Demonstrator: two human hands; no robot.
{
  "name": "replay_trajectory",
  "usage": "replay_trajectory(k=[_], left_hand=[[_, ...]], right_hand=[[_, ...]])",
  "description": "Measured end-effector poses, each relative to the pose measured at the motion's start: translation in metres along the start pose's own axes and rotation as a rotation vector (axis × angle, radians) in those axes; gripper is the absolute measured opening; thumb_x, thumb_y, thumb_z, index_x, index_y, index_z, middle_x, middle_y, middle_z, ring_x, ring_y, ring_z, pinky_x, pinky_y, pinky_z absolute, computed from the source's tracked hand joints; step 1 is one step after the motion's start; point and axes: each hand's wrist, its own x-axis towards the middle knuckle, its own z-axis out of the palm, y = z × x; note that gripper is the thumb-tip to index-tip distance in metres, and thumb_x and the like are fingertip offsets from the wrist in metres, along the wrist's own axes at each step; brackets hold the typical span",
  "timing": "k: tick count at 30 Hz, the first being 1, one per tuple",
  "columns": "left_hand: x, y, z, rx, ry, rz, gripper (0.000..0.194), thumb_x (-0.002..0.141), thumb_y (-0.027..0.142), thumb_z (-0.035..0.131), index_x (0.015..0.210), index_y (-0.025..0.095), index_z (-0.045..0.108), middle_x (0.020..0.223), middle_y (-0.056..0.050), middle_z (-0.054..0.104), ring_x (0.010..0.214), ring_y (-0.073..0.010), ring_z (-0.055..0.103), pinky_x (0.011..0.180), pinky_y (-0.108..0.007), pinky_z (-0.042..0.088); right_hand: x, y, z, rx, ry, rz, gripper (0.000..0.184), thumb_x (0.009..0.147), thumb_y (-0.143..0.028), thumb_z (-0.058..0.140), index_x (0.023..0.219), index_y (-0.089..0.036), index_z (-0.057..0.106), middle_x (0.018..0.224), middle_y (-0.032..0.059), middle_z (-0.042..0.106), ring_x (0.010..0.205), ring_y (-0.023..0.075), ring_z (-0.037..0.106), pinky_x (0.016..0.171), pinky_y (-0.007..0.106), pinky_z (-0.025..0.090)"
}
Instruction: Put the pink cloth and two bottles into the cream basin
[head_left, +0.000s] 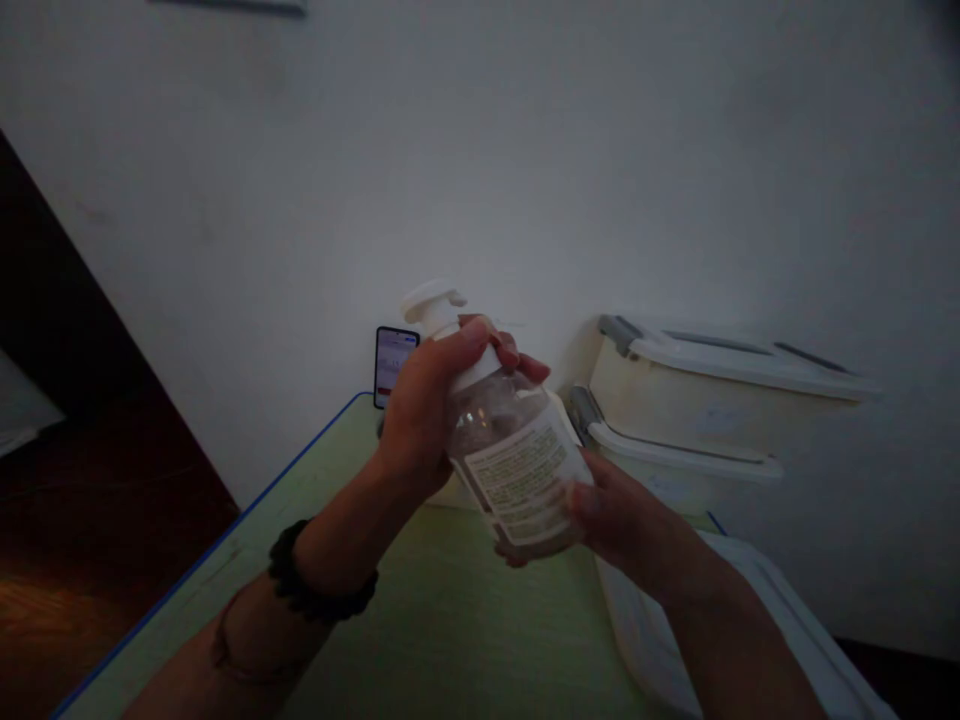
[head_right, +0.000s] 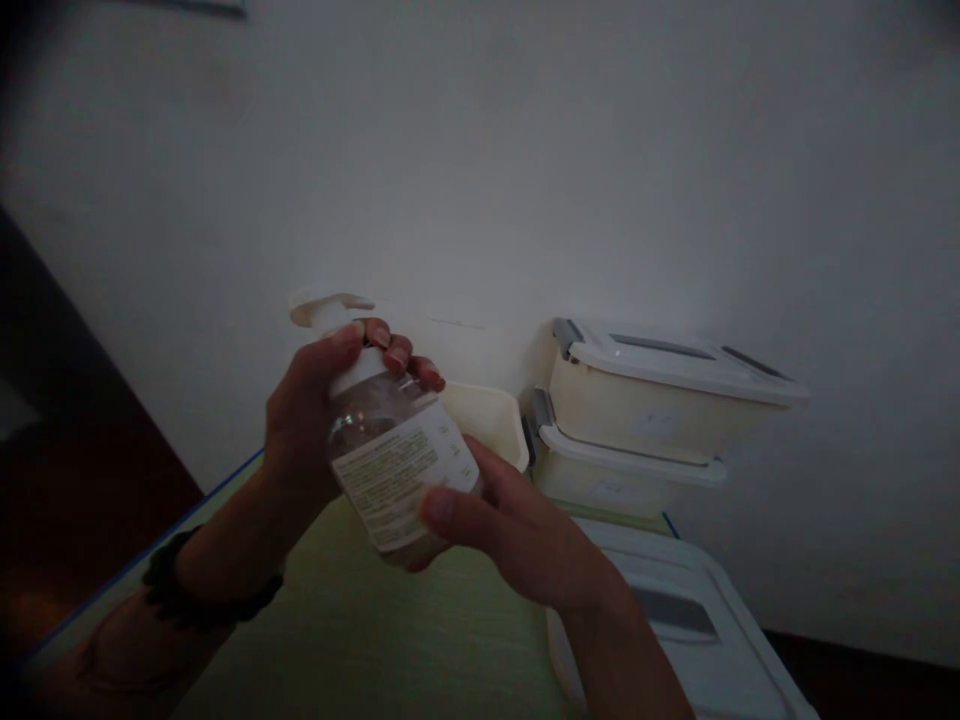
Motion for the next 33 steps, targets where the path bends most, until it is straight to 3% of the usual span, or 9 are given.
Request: replay_trajectory(k=[3,7,13,16,20,24,27,33], left_hand=[[0.001,-0.002,-0.003,0.016,-0.024,-0.024,0.012,0.078,0.028,0.058,0.072,0.018,0.058,0.068,0.002,0.059,0.072,-0.0153,0.065,0.071,-0.028,0.052],[0.001,-0.002,-0.006,0.088,-0.051,-0.019,0.014,0.080,0.031,0.057,0.074,0.020,0.059,0.071,0.002,0.065,0.078,-0.0171,0.066,0.071,-0.028,0.052],[-0.001,-0.004,-0.007,0.275,-0.052,-0.005,0.005,0.077,0.023,0.061,0.076,0.019,0.060,0.074,0.002,0.066,0.080,-0.0168,0.066,0.076,-0.028,0.050],[-0.001,-0.006,-0.008,0.334,-0.019,-0.061,0.009,0.077,0.026,0.063,0.074,0.018,0.059,0.071,0.001,0.067,0.075,-0.0163,0.065,0.070,-0.026,0.049],[0.000,-0.008,-0.007,0.220,-0.046,-0.090,0.019,0.080,0.033,0.060,0.068,0.018,0.058,0.068,0.001,0.064,0.070,-0.0141,0.062,0.066,-0.024,0.048],[-0.001,-0.011,-0.003,-0.012,-0.122,-0.003,0.020,0.086,0.029,0.053,0.070,0.018,0.060,0.068,0.003,0.064,0.070,-0.0104,0.061,0.072,-0.022,0.049],[-0.003,-0.014,-0.001,-0.086,-0.148,0.009,0.022,0.087,0.027,0.051,0.070,0.018,0.060,0.067,0.004,0.062,0.070,-0.0096,0.061,0.072,-0.022,0.049],[-0.003,-0.017,-0.001,0.033,-0.052,-0.023,0.020,0.085,0.030,0.053,0.069,0.019,0.057,0.067,0.003,0.062,0.068,-0.0108,0.063,0.075,-0.024,0.050]], right_hand=[[-0.001,-0.004,0.003,-0.080,0.076,-0.034,0.043,0.076,-0.050,0.066,0.102,-0.017,0.055,0.083,0.0020,0.063,0.068,0.0122,0.059,0.059,0.023,0.050],[-0.006,-0.011,0.005,-0.207,0.130,-0.028,0.046,0.078,-0.048,0.064,0.111,-0.018,0.052,0.091,0.0036,0.064,0.069,0.0117,0.057,0.058,0.022,0.048],[-0.007,-0.011,0.012,-0.652,0.367,0.021,0.063,0.066,-0.043,0.077,0.119,-0.026,0.047,0.108,0.0036,0.062,0.091,0.0211,0.060,0.073,0.033,0.050],[-0.004,-0.008,0.016,-0.758,0.404,0.053,0.067,0.062,-0.044,0.079,0.118,-0.027,0.047,0.109,0.0037,0.062,0.092,0.0241,0.060,0.074,0.037,0.050],[-0.006,-0.008,0.015,-0.698,0.369,0.062,0.066,0.063,-0.043,0.079,0.119,-0.026,0.048,0.106,0.0043,0.063,0.093,0.0249,0.061,0.077,0.038,0.050],[-0.010,-0.009,0.002,-0.384,0.143,0.016,0.056,0.074,-0.047,0.068,0.120,-0.022,0.050,0.099,0.0050,0.064,0.091,0.0219,0.061,0.076,0.034,0.051],[-0.010,-0.008,-0.007,-0.218,0.026,0.033,0.060,0.070,-0.051,0.070,0.119,-0.020,0.051,0.098,0.0047,0.065,0.082,0.0184,0.062,0.068,0.029,0.051],[-0.010,-0.011,-0.006,-0.299,0.074,0.060,0.047,0.072,-0.040,0.072,0.112,-0.021,0.055,0.100,0.0038,0.066,0.079,0.0159,0.061,0.064,0.025,0.049]])
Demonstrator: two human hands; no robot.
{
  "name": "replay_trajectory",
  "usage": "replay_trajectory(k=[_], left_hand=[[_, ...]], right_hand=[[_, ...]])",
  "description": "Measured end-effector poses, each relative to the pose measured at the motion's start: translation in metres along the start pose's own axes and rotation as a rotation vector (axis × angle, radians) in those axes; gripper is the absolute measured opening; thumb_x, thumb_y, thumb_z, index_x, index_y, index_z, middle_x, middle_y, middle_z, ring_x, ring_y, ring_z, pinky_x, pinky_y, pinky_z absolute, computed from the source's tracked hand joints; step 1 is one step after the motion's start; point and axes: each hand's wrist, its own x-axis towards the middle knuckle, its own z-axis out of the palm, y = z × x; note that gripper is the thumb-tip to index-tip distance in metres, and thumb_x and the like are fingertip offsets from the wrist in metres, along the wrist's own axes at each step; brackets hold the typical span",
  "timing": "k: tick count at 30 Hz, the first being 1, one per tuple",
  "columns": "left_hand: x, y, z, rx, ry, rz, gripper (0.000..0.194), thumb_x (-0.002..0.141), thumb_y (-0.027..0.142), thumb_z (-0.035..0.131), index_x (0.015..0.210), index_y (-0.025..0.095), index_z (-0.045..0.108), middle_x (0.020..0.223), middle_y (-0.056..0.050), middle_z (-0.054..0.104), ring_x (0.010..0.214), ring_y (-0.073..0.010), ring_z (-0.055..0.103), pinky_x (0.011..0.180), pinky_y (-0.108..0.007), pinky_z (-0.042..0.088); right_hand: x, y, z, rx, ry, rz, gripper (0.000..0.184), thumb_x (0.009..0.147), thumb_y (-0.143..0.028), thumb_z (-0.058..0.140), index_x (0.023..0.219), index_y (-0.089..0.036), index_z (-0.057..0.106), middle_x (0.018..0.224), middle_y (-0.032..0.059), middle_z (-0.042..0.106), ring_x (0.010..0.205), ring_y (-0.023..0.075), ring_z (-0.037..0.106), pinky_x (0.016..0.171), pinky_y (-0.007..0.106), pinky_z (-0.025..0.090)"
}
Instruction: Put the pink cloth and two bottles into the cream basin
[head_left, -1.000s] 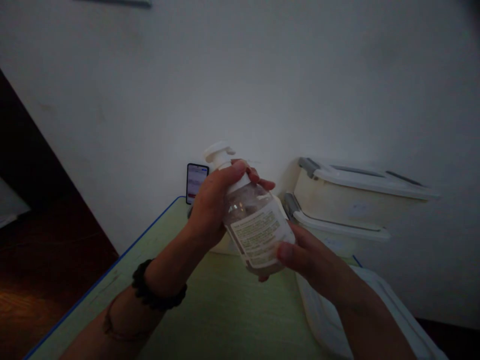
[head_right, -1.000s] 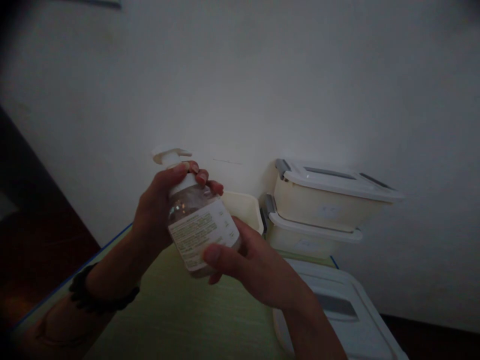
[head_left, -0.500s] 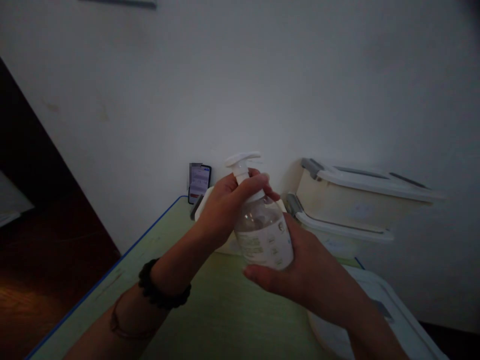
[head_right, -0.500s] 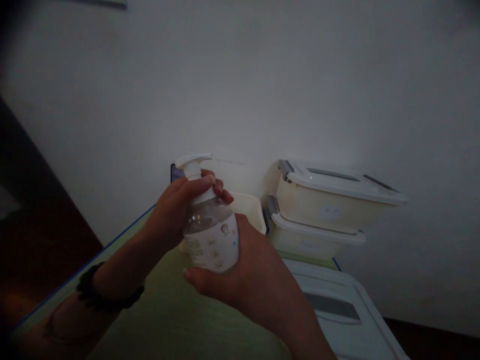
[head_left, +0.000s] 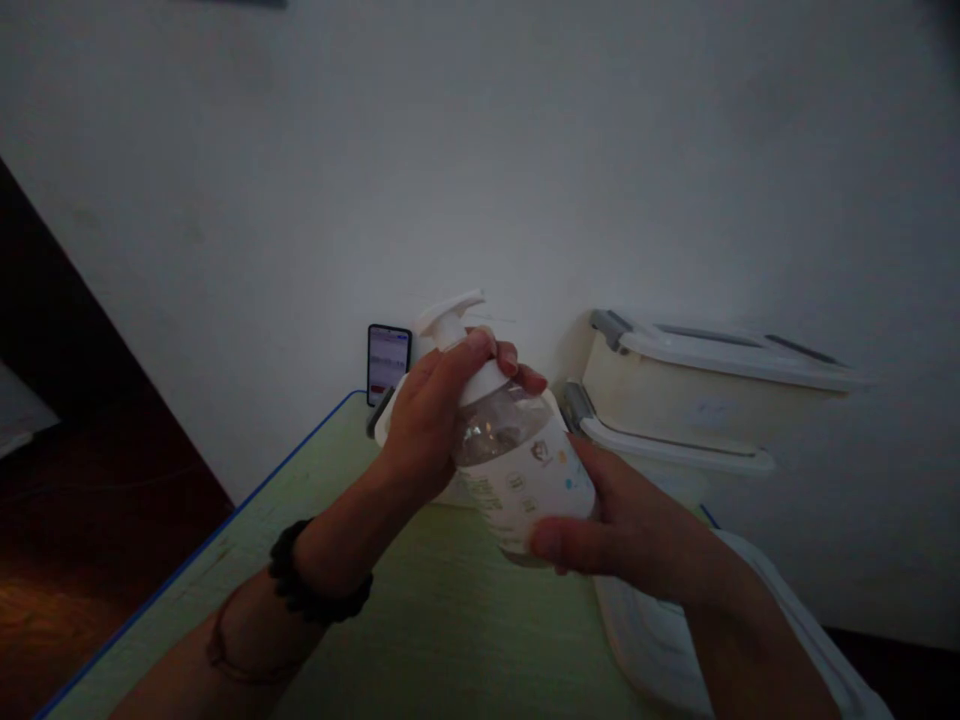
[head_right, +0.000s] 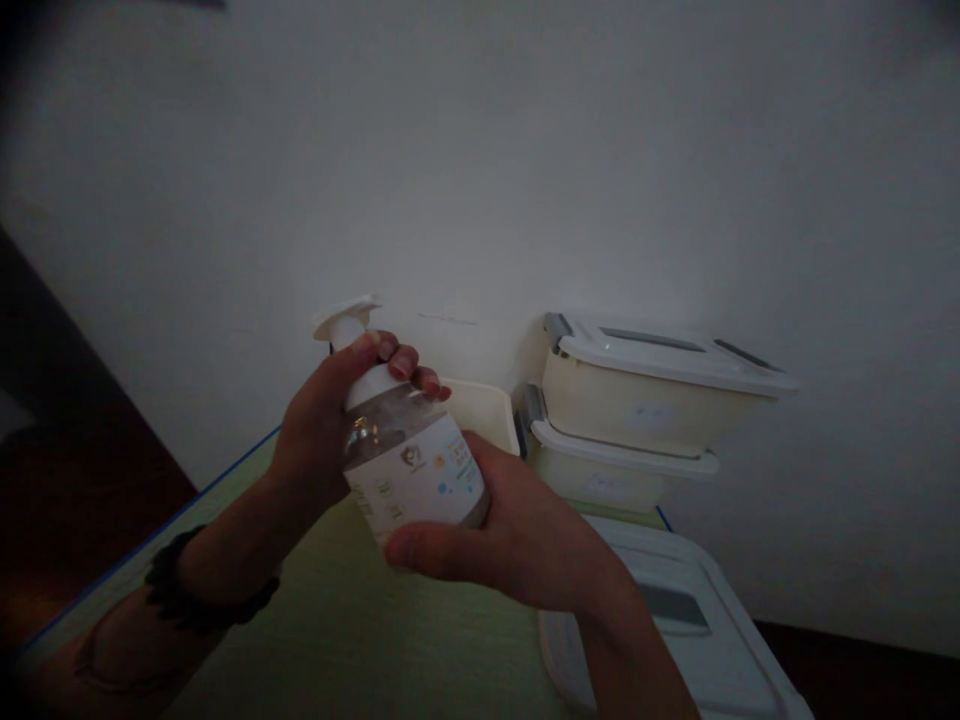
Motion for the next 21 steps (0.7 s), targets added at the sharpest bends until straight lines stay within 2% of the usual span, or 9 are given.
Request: replay_trajectory(k=[6,12,17,21], left_hand=[[0.001,0.001,-0.001,0.017,0.007,-0.029,0.016,0.084,0.029,0.056,0.072,0.019,0.058,0.067,0.003,0.062,0.072,-0.0132,0.066,0.077,-0.026,0.051],[0.000,0.004,0.000,0.111,0.019,-0.062,0.016,0.083,0.028,0.054,0.071,0.019,0.058,0.067,0.003,0.062,0.073,-0.0140,0.066,0.074,-0.025,0.051],[0.002,0.006,-0.002,0.183,0.033,-0.085,0.015,0.083,0.025,0.056,0.069,0.017,0.057,0.069,0.003,0.064,0.074,-0.0131,0.065,0.071,-0.024,0.051],[0.004,0.003,-0.008,0.149,0.026,-0.101,0.015,0.081,0.026,0.059,0.069,0.017,0.057,0.067,0.003,0.063,0.069,-0.0120,0.064,0.067,-0.023,0.051]], right_hand=[[-0.003,-0.004,0.001,-0.074,0.027,-0.015,0.049,0.073,-0.037,0.072,0.116,-0.023,0.052,0.103,0.0027,0.066,0.088,0.0190,0.061,0.071,0.029,0.049],[-0.003,-0.002,0.001,-0.163,0.048,-0.006,0.055,0.072,-0.039,0.072,0.119,-0.024,0.048,0.106,0.0029,0.064,0.089,0.0204,0.061,0.071,0.031,0.049],[-0.001,-0.003,0.008,-0.440,0.201,0.078,0.064,0.064,-0.048,0.076,0.116,-0.023,0.048,0.100,0.0051,0.065,0.081,0.0231,0.062,0.063,0.033,0.049],[0.000,-0.007,0.017,-0.553,0.280,0.098,0.062,0.066,-0.048,0.074,0.116,-0.022,0.048,0.099,0.0068,0.066,0.082,0.0253,0.063,0.068,0.038,0.049]])
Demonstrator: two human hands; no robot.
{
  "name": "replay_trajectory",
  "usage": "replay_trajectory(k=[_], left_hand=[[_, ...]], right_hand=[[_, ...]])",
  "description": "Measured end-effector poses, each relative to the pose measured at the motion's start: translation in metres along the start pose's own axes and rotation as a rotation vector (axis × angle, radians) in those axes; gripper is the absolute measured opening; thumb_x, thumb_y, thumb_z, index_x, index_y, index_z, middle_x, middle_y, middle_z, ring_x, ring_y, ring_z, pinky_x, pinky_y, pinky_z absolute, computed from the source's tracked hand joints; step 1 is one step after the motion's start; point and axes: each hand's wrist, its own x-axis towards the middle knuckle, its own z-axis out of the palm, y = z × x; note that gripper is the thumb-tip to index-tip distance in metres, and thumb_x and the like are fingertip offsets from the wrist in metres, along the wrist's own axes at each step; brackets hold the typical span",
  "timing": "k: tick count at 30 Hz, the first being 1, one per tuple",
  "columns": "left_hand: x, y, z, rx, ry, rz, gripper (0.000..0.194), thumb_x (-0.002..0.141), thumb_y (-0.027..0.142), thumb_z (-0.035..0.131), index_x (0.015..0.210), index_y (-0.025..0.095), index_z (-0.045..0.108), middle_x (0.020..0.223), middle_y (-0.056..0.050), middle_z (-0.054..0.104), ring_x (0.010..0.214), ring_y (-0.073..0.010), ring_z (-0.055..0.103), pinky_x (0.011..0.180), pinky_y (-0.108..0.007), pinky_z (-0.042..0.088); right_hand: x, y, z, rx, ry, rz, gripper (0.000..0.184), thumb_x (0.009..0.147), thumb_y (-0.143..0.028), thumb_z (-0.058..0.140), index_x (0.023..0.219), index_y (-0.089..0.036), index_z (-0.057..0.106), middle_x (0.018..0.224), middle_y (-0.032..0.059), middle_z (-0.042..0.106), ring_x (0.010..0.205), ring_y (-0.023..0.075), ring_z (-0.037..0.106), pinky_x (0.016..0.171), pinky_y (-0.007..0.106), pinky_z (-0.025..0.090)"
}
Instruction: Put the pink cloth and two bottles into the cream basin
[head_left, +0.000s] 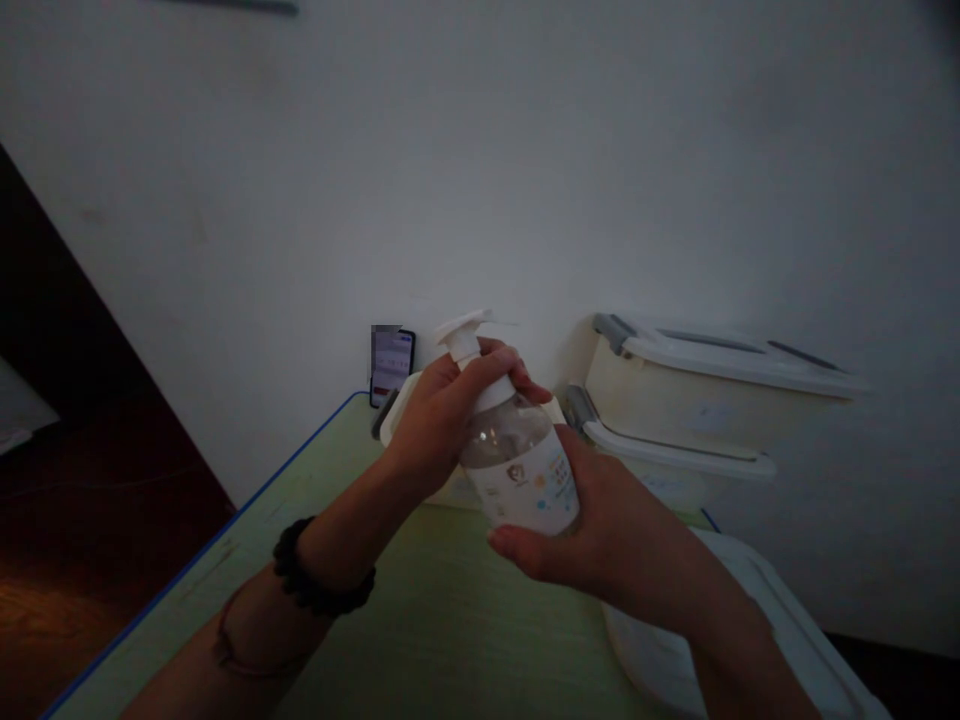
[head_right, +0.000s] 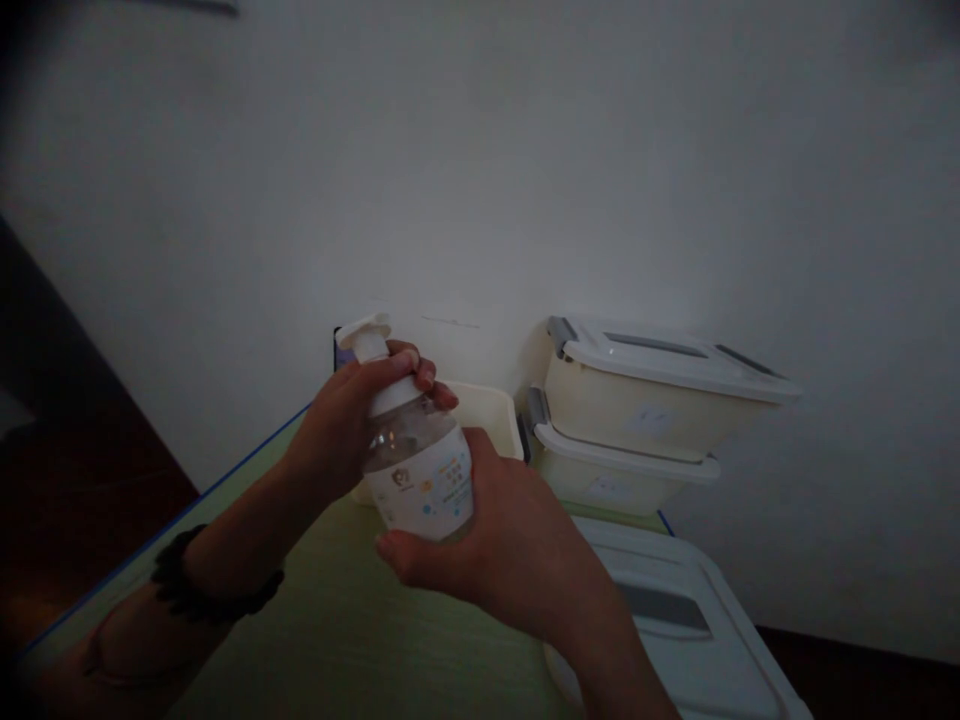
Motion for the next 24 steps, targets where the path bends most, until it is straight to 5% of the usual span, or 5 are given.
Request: replay_trajectory(k=[4,10,17,24], left_hand=[[0.000,-0.003,-0.002,-0.163,-0.120,0.064,0.021,0.078,0.032,0.065,0.066,0.017,0.057,0.063,0.004,0.059,0.065,-0.0111,0.062,0.068,-0.023,0.052],[-0.007,-0.002,0.009,-0.313,-0.157,0.154,0.019,0.082,0.026,0.058,0.065,0.016,0.056,0.060,0.005,0.053,0.060,-0.0098,0.062,0.069,-0.024,0.053],[-0.005,0.000,0.010,-0.203,-0.084,0.128,0.017,0.084,0.021,0.054,0.068,0.016,0.055,0.061,0.005,0.055,0.062,-0.0102,0.063,0.072,-0.027,0.056],[-0.006,0.006,0.009,-0.098,-0.045,0.086,0.021,0.084,0.021,0.054,0.063,0.015,0.054,0.060,0.004,0.055,0.063,-0.0107,0.063,0.069,-0.024,0.054]], right_hand=[[-0.002,-0.001,-0.003,0.074,-0.029,-0.052,0.063,0.066,-0.046,0.075,0.118,-0.022,0.049,0.105,0.0069,0.065,0.090,0.0254,0.062,0.076,0.039,0.049],[0.005,0.013,-0.010,0.624,-0.397,-0.128,0.057,0.069,-0.044,0.074,0.116,-0.023,0.052,0.102,0.0027,0.065,0.084,0.0176,0.061,0.069,0.027,0.049],[0.006,0.007,-0.005,0.630,-0.282,-0.099,0.047,0.069,-0.023,0.075,0.112,-0.021,0.054,0.092,0.0003,0.063,0.077,0.0147,0.057,0.063,0.024,0.046],[0.003,0.000,-0.002,0.543,-0.229,-0.102,0.050,0.072,-0.024,0.073,0.116,-0.021,0.050,0.094,0.0001,0.063,0.079,0.0143,0.057,0.064,0.023,0.046]])
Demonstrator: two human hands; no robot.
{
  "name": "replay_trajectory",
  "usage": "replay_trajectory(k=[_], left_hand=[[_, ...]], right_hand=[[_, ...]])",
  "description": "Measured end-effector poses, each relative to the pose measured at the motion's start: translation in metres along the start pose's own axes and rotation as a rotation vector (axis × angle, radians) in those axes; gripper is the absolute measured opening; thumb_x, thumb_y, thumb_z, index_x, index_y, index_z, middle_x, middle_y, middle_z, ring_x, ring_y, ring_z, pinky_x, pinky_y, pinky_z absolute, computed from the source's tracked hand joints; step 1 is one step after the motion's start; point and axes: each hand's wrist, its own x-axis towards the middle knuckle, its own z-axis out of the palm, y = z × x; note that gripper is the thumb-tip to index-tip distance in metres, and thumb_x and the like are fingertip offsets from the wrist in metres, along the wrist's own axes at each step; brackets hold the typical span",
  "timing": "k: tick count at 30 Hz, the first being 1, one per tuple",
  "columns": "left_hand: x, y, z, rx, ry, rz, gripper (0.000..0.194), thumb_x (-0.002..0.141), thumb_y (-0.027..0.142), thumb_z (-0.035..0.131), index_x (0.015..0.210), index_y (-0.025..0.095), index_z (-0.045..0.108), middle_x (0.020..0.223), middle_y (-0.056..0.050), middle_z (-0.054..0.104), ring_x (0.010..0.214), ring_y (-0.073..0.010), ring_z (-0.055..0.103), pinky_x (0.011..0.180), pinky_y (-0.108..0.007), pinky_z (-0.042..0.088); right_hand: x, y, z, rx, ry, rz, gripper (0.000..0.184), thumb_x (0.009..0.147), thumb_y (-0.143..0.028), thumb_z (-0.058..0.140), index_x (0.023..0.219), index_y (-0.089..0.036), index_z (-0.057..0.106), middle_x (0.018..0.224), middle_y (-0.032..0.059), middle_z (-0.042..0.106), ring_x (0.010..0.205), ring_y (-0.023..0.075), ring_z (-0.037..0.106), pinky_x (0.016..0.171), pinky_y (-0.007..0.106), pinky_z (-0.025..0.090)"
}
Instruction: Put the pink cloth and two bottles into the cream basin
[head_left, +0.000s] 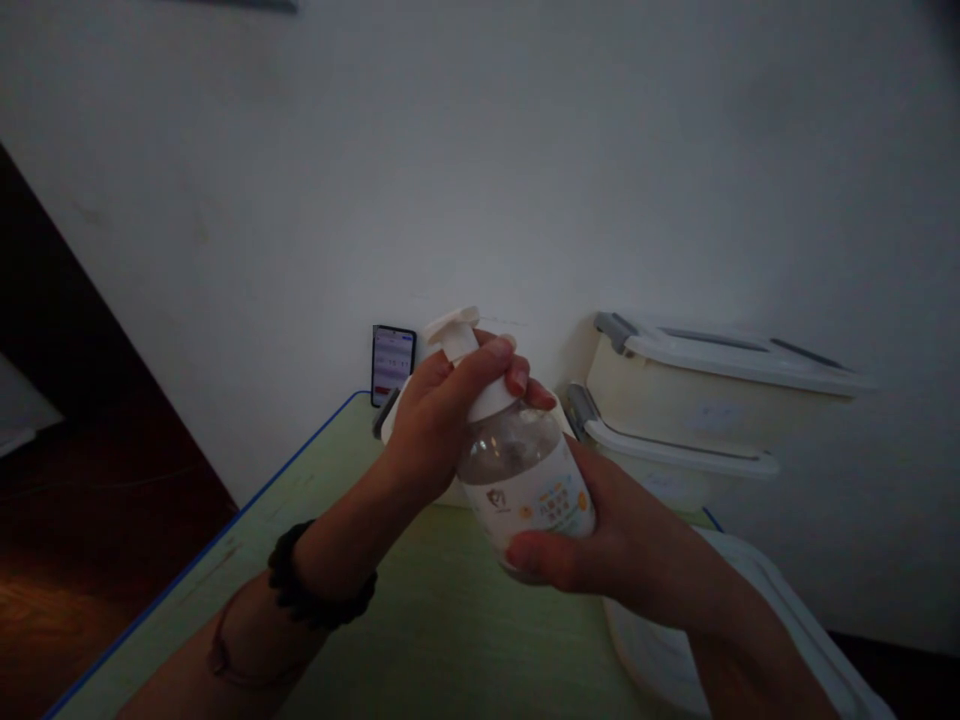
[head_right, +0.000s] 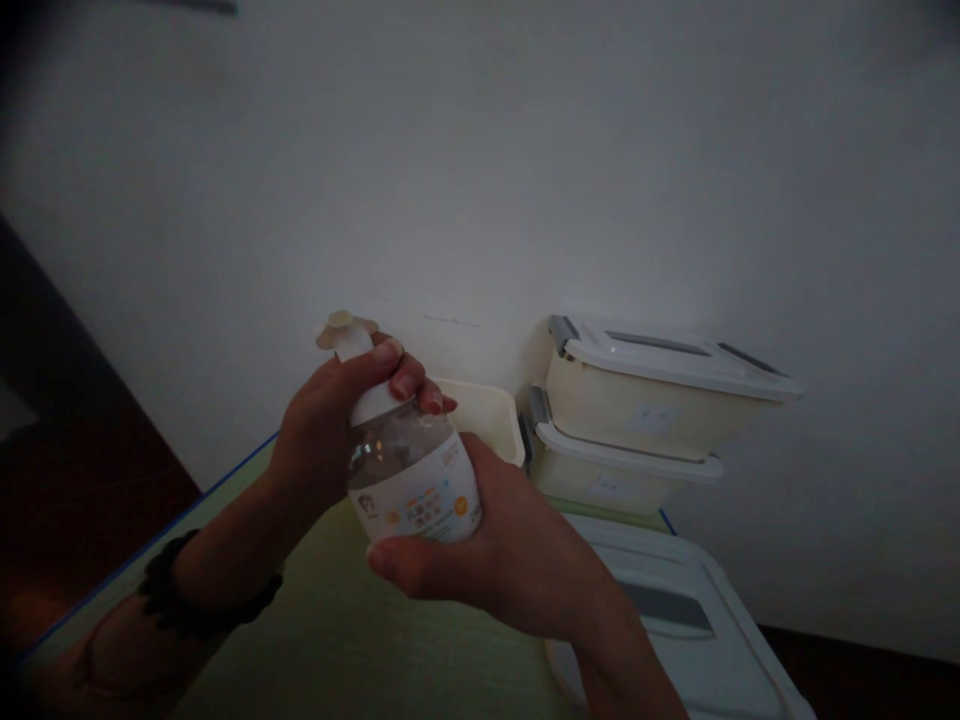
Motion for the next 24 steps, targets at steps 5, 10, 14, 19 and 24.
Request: replay_trajectory(k=[5,10,14,19,24], left_hand=[[-0.001,0.004,-0.002,0.043,-0.027,-0.034,0.020,0.084,0.020,0.054,0.064,0.015,0.054,0.062,0.003,0.056,0.064,-0.0118,0.064,0.066,-0.023,0.052],[-0.001,0.004,-0.001,0.046,-0.039,-0.018,0.021,0.084,0.021,0.054,0.064,0.015,0.055,0.062,0.004,0.057,0.064,-0.0115,0.064,0.069,-0.024,0.053],[-0.001,0.002,-0.002,0.174,0.084,-0.012,0.015,0.081,0.026,0.060,0.069,0.017,0.057,0.066,0.004,0.062,0.067,-0.0124,0.065,0.066,-0.023,0.052],[0.001,0.001,-0.004,0.219,0.186,-0.063,0.019,0.080,0.034,0.060,0.072,0.017,0.058,0.068,0.001,0.065,0.067,-0.0139,0.064,0.063,-0.023,0.051],[0.002,0.004,-0.004,0.037,0.177,-0.114,0.019,0.079,0.035,0.060,0.072,0.017,0.058,0.067,0.003,0.062,0.065,-0.0135,0.065,0.063,-0.025,0.053]], right_hand=[[-0.002,-0.003,0.005,-0.087,0.023,0.025,0.051,0.072,-0.028,0.073,0.116,-0.024,0.048,0.100,-0.0004,0.064,0.083,0.0157,0.058,0.066,0.025,0.047],[-0.006,-0.007,0.007,-0.214,0.065,0.060,0.052,0.070,-0.037,0.074,0.114,-0.027,0.048,0.098,-0.0011,0.065,0.081,0.0172,0.061,0.068,0.028,0.048],[-0.003,-0.006,0.015,-0.480,0.303,0.114,0.053,0.065,-0.046,0.075,0.107,-0.024,0.050,0.090,0.0011,0.067,0.074,0.0200,0.063,0.062,0.031,0.048],[-0.003,-0.005,0.021,-0.646,0.438,0.117,0.057,0.065,-0.056,0.071,0.107,-0.024,0.049,0.090,0.0031,0.066,0.070,0.0207,0.062,0.055,0.031,0.046],[-0.011,-0.008,0.009,-0.352,0.169,0.107,0.065,0.068,-0.050,0.072,0.122,-0.028,0.043,0.103,0.0023,0.063,0.080,0.0191,0.063,0.062,0.028,0.050]])
